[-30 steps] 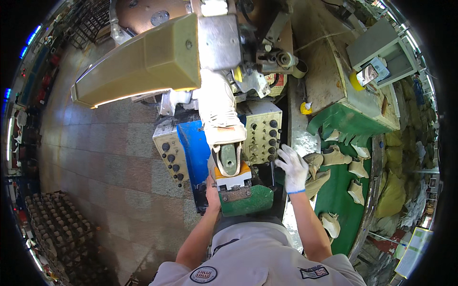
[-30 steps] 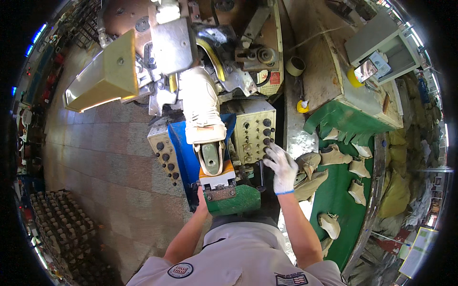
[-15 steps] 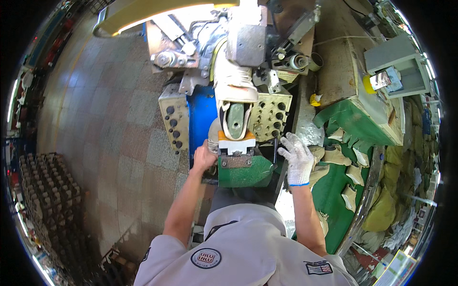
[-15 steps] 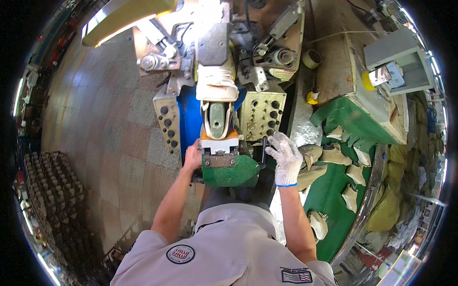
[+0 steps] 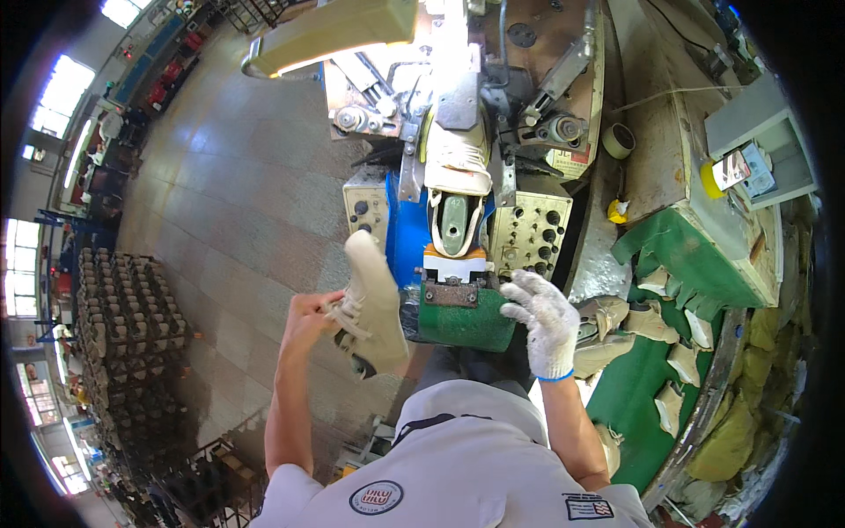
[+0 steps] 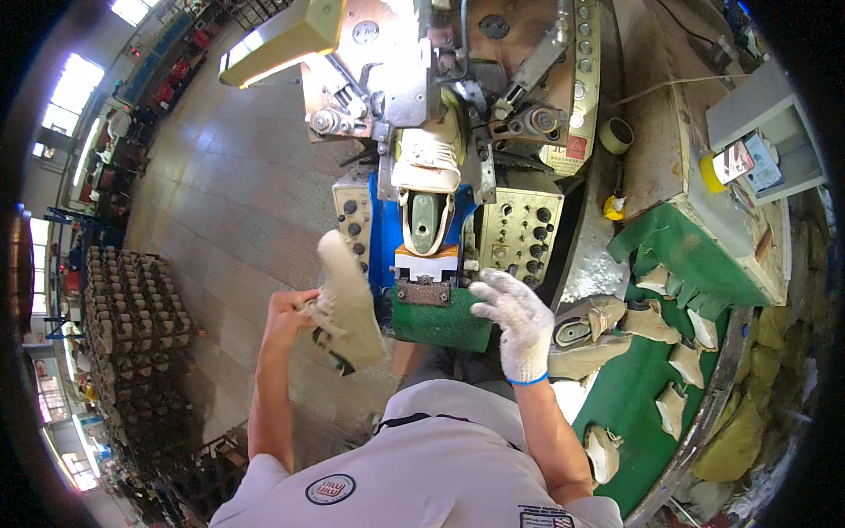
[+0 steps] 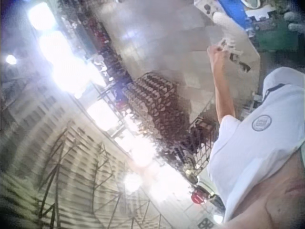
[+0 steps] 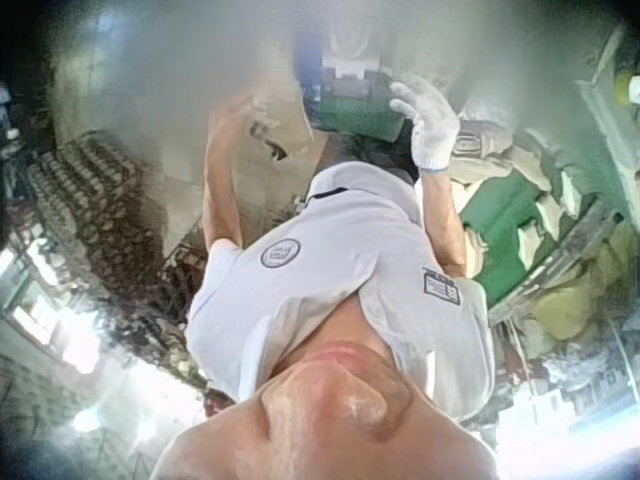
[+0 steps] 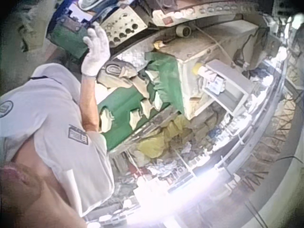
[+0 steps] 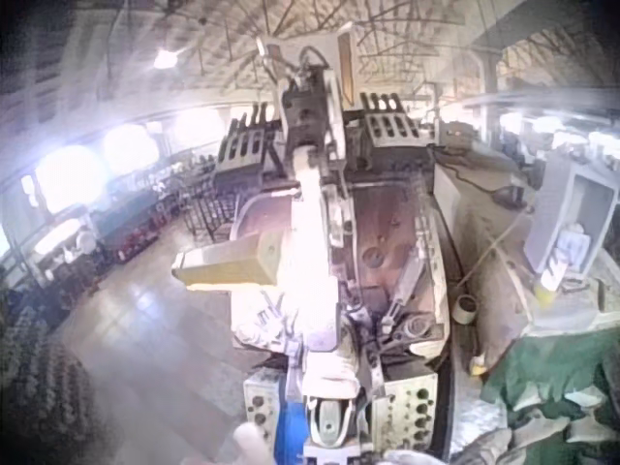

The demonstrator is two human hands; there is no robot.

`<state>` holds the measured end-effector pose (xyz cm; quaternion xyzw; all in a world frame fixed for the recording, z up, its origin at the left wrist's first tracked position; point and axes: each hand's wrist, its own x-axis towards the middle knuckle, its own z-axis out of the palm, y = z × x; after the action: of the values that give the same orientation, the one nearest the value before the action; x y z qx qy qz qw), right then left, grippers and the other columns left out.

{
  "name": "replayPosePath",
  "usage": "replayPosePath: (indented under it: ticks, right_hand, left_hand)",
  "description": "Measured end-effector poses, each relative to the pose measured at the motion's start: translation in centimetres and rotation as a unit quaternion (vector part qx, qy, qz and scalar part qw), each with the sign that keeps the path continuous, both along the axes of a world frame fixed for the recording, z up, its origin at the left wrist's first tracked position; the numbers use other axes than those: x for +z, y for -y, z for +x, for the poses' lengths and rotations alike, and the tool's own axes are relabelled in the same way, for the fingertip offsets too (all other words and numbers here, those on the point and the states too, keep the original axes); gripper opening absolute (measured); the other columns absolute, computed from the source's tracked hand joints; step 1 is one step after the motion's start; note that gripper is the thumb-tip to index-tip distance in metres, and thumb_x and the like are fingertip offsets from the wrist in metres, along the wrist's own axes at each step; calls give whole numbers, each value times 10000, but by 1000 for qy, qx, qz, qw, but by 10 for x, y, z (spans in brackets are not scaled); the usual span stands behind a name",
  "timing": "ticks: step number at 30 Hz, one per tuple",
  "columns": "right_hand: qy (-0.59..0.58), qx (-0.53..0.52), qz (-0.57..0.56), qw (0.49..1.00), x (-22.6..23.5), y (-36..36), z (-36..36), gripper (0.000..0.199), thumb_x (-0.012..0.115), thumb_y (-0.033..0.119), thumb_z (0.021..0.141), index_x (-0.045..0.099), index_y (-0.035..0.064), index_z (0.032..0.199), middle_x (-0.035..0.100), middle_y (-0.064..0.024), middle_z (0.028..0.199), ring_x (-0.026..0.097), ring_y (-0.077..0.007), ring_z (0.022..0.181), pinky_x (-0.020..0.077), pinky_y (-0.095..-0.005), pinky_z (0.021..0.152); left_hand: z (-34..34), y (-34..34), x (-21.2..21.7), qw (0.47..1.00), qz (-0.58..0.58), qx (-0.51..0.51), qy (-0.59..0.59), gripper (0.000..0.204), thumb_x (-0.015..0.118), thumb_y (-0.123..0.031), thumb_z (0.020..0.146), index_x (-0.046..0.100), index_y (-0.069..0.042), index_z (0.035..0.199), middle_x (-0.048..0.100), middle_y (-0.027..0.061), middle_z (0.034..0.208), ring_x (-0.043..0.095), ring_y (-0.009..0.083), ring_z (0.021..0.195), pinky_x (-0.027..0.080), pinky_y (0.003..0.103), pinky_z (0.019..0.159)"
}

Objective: The person takes a shoe from a colleague, positions it onto a machine, operates the machine to press the shoe parts together, removes the shoe, and places it onto a conveyor belt.

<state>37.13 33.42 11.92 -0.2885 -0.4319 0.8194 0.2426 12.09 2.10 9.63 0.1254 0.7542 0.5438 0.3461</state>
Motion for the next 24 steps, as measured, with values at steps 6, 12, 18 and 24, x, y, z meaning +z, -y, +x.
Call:
replayPosePath:
  ticks: [6,12,18,24]
  right_hand:
    - [-261,110,-86,955,34,30,-39,599,615,378,994,516,-25,1426,572,-197,1408,570,-287,1289,453,-402,1088]
    - [-237,13,-294,926,28,-35,40,396,686,270,927,660,-13,1202,738,-148,1059,734,-238,914,610,-377,831]
    - [-169,-189,-251,934,-53,-106,215,390,701,266,909,672,-17,1175,750,-150,1023,740,-253,870,608,-388,810]
    - [392,-256,-159,870,-187,-157,475,574,586,529,928,696,21,1170,742,-181,1083,729,-329,941,560,-450,864]
  left_hand:
    - [43,-67,36,955,180,-47,232,294,689,-82,850,735,33,1117,748,87,947,698,174,809,553,296,719]
    - [161,-208,-11,827,178,-56,531,287,654,-105,899,715,26,1148,747,104,977,709,196,819,561,309,717]
    - [252,-288,-21,948,-12,-219,230,309,591,-166,1006,643,61,1210,722,186,1091,734,275,917,596,357,784]
    - [300,-307,-60,925,-62,-348,140,296,650,-154,991,644,46,1210,722,187,1084,737,254,910,591,321,761]
